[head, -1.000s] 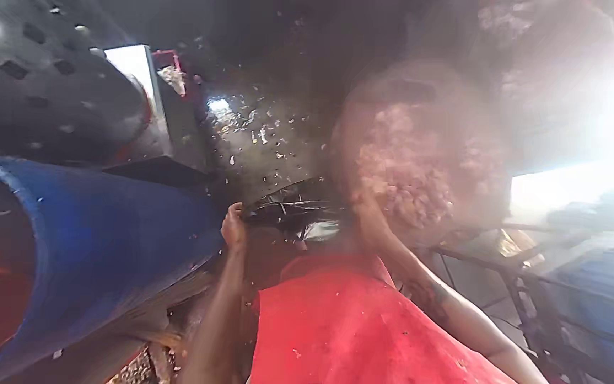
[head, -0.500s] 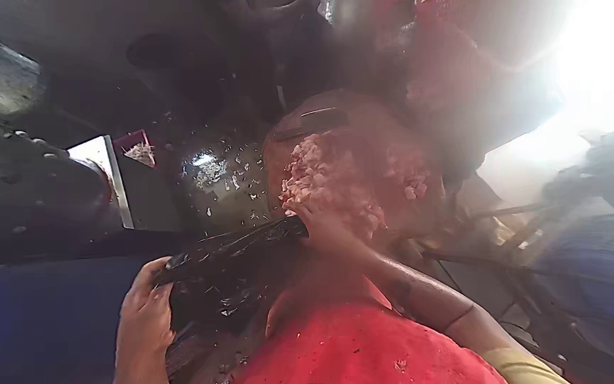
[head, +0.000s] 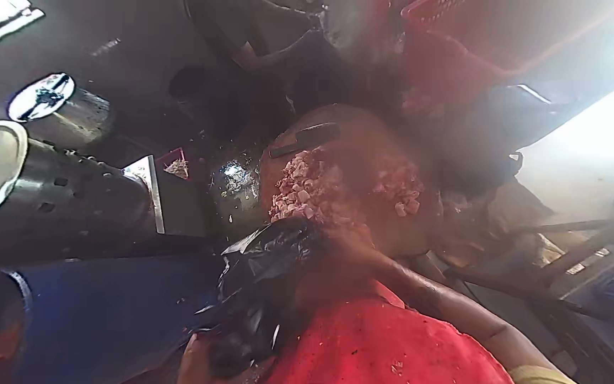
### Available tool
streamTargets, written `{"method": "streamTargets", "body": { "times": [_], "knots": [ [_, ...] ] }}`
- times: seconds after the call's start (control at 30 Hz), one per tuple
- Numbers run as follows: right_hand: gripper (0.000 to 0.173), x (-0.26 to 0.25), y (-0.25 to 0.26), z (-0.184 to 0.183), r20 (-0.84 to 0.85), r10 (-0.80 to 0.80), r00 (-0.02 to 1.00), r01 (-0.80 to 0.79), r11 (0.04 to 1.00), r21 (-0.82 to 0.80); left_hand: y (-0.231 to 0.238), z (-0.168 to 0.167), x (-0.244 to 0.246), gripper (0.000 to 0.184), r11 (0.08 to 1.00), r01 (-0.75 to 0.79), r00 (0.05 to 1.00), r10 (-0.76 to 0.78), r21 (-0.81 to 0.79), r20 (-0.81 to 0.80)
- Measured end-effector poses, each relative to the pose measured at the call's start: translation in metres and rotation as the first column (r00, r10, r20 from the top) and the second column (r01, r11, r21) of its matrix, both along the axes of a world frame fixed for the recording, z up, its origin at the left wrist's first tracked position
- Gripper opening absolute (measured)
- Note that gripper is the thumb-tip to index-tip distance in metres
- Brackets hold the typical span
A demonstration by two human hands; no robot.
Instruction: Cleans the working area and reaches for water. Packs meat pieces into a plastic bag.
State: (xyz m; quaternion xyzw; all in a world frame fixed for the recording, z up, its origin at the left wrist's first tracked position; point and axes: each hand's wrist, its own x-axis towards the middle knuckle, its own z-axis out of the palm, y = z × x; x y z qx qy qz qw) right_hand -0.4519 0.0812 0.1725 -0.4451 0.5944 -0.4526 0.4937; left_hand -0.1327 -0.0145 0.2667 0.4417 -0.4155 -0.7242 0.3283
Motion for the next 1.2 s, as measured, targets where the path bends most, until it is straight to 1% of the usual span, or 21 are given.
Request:
{"method": "streamTargets", "body": {
  "times": [0.03, 0.07, 0.1, 0.17, 0.23, 0.27, 0.33, 0.4, 0.47, 0.53, 0.63, 0.7, 0.73, 0.83, 0.9, 0.93, 1.0, 1.03, 1.1, 1.13, 1.2],
  "knots": [
    [0.046, -0.005, 0.001, -0.013, -0.153, -0.018, 0.988, 0.024, 0.999, 0.039, 0.006, 0.01, -0.003, 0.018, 0.997, 0.056, 0.991, -0.062, -0.05, -0.12],
    [0.044, -0.014, 0.001, -0.029, -0.217, -0.085, 0.973, 0.103, 0.992, 0.074, 0.004, 0.016, -0.008, 0.028, 0.967, 0.223, 0.942, -0.247, -0.124, -0.226],
    [0.042, -0.025, 0.0, -0.042, -0.183, -0.188, 0.965, 0.209, 0.973, 0.101, 0.001, 0.022, -0.014, 0.034, 0.909, 0.375, 0.888, -0.409, -0.185, -0.21],
    [0.032, -0.046, -0.004, -0.045, 0.058, -0.45, 0.891, 0.445, 0.892, 0.081, -0.022, 0.013, -0.014, 0.052, 0.676, 0.719, 0.678, -0.733, -0.159, -0.052],
    [0.026, -0.055, -0.007, -0.021, 0.436, -0.492, 0.754, 0.544, 0.839, 0.006, -0.056, -0.012, -0.013, 0.073, 0.439, 0.898, 0.432, -0.882, -0.004, 0.19],
    [0.026, -0.057, -0.005, -0.008, 0.532, -0.4, 0.746, 0.502, 0.863, -0.056, -0.072, -0.027, -0.016, 0.077, 0.411, 0.91, 0.359, -0.845, 0.052, 0.397],
    [0.025, -0.06, -0.002, 0.01, 0.462, -0.145, 0.875, 0.268, 0.939, -0.213, -0.111, -0.051, -0.03, 0.065, 0.48, 0.877, 0.316, -0.599, 0.014, 0.736],
    [0.027, -0.066, -0.005, 0.021, 0.096, 0.053, 0.994, -0.028, 0.968, -0.249, -0.159, -0.055, -0.054, 0.043, 0.552, 0.786, 0.488, -0.278, -0.279, 0.828],
    [0.031, -0.074, -0.019, 0.026, -0.263, 0.104, 0.959, -0.136, 0.985, -0.104, -0.198, -0.038, -0.087, 0.033, 0.563, 0.593, 0.715, -0.04, -0.575, 0.698],
    [0.03, -0.089, -0.04, 0.02, -0.483, 0.042, 0.875, -0.053, 0.999, -0.011, -0.214, -0.019, -0.129, 0.033, 0.554, 0.376, 0.889, 0.011, -0.743, 0.458],
    [0.035, -0.134, -0.09, 0.002, -0.654, -0.073, 0.753, 0.166, 0.983, 0.081, -0.222, -0.028, -0.193, 0.041, 0.572, 0.319, 0.943, -0.11, -0.755, 0.315],
    [0.045, -0.171, -0.133, -0.026, -0.692, -0.119, 0.711, 0.256, 0.962, 0.097, -0.245, -0.065, -0.245, 0.033, 0.686, 0.452, 0.876, -0.222, -0.571, 0.427],
    [0.048, -0.189, -0.151, -0.046, -0.687, -0.144, 0.712, 0.284, 0.954, 0.094, -0.26, -0.089, -0.271, 0.033, 0.695, 0.558, 0.786, -0.269, -0.453, 0.556],
    [0.043, -0.198, -0.162, -0.095, -0.685, -0.275, 0.674, 0.424, 0.904, 0.055, -0.289, -0.158, -0.332, 0.064, 0.534, 0.818, 0.421, -0.304, -0.213, 0.855],
    [0.041, -0.222, -0.192, -0.1, -0.626, -0.165, 0.762, 0.431, 0.851, 0.3, -0.301, -0.204, -0.359, 0.068, 0.396, 0.904, 0.3, -0.32, -0.161, 0.899],
    [0.044, -0.235, -0.206, -0.11, -0.603, -0.115, 0.79, 0.423, 0.813, 0.4, -0.306, -0.226, -0.367, 0.063, 0.337, 0.93, 0.26, -0.323, -0.147, 0.91],
    [0.046, -0.234, -0.195, -0.117, -0.599, -0.137, 0.789, 0.438, 0.809, 0.392, -0.309, -0.247, -0.374, 0.055, 0.279, 0.953, 0.208, -0.331, -0.115, 0.92],
    [0.046, -0.222, -0.182, -0.1, -0.578, -0.149, 0.802, 0.45, 0.788, 0.42, -0.31, -0.253, -0.373, 0.053, 0.281, 0.953, 0.208, -0.348, -0.11, 0.914],
    [0.043, -0.193, -0.166, -0.039, -0.459, -0.212, 0.863, 0.476, 0.648, 0.595, -0.314, -0.256, -0.368, 0.052, 0.308, 0.947, 0.209, -0.377, -0.09, 0.902],
    [0.043, -0.183, -0.16, -0.03, -0.453, -0.26, 0.853, 0.507, 0.617, 0.601, -0.315, -0.252, -0.363, 0.054, 0.333, 0.941, 0.2, -0.392, -0.064, 0.898],
    [0.044, -0.179, -0.146, -0.055, -0.486, -0.24, 0.84, 0.51, 0.652, 0.561, -0.307, -0.236, -0.341, 0.05, 0.403, 0.915, 0.196, -0.432, -0.006, 0.88]
  ]
}}
